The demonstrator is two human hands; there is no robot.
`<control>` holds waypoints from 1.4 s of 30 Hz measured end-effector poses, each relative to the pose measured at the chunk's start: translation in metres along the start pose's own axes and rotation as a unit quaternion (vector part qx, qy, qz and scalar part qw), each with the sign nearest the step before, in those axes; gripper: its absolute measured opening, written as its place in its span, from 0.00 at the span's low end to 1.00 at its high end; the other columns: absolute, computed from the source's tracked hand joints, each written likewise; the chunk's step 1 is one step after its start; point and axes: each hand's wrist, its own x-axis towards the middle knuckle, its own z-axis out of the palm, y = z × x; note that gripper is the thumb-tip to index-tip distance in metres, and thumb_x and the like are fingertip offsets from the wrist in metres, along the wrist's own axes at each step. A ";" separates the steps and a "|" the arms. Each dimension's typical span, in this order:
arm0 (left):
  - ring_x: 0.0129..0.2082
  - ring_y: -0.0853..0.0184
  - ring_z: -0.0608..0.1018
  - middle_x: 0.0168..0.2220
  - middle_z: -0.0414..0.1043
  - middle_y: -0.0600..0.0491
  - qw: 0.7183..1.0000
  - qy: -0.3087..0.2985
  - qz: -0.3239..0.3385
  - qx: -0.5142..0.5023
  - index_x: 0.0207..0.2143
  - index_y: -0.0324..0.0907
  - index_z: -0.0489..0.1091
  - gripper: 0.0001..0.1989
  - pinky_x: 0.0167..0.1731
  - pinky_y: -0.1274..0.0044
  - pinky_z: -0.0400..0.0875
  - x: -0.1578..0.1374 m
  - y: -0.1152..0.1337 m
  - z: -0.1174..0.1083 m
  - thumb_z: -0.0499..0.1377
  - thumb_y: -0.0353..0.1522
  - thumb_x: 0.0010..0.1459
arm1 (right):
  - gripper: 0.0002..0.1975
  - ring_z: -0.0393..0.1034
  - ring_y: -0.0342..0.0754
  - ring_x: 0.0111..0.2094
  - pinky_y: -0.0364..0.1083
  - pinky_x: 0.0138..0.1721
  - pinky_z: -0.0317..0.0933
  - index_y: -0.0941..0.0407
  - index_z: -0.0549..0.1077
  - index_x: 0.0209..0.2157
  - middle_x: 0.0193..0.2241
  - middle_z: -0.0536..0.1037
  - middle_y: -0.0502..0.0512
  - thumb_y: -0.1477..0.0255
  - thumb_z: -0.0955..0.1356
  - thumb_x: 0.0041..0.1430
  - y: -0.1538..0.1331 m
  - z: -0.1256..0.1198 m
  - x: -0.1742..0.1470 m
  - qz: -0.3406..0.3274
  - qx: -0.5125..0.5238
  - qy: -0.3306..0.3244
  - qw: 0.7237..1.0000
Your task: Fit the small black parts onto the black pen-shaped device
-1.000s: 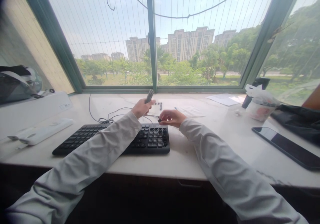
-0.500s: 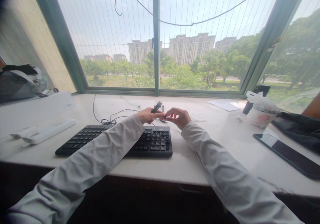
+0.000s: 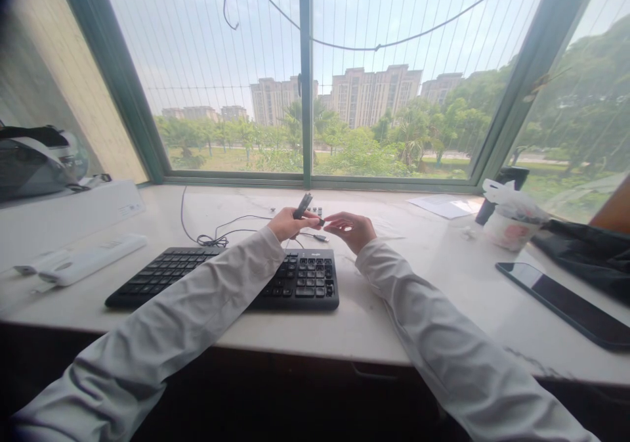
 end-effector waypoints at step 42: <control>0.39 0.64 0.76 0.37 0.77 0.53 0.920 0.062 -0.045 0.385 0.36 0.46 0.77 0.17 0.38 0.79 0.67 0.157 -0.078 -0.031 0.67 0.40 0.41 | 0.10 0.71 0.45 0.29 0.43 0.33 0.59 0.49 0.77 0.36 0.27 0.79 0.48 0.64 0.64 0.58 0.016 -0.010 -0.002 0.079 -0.362 -0.070 0.926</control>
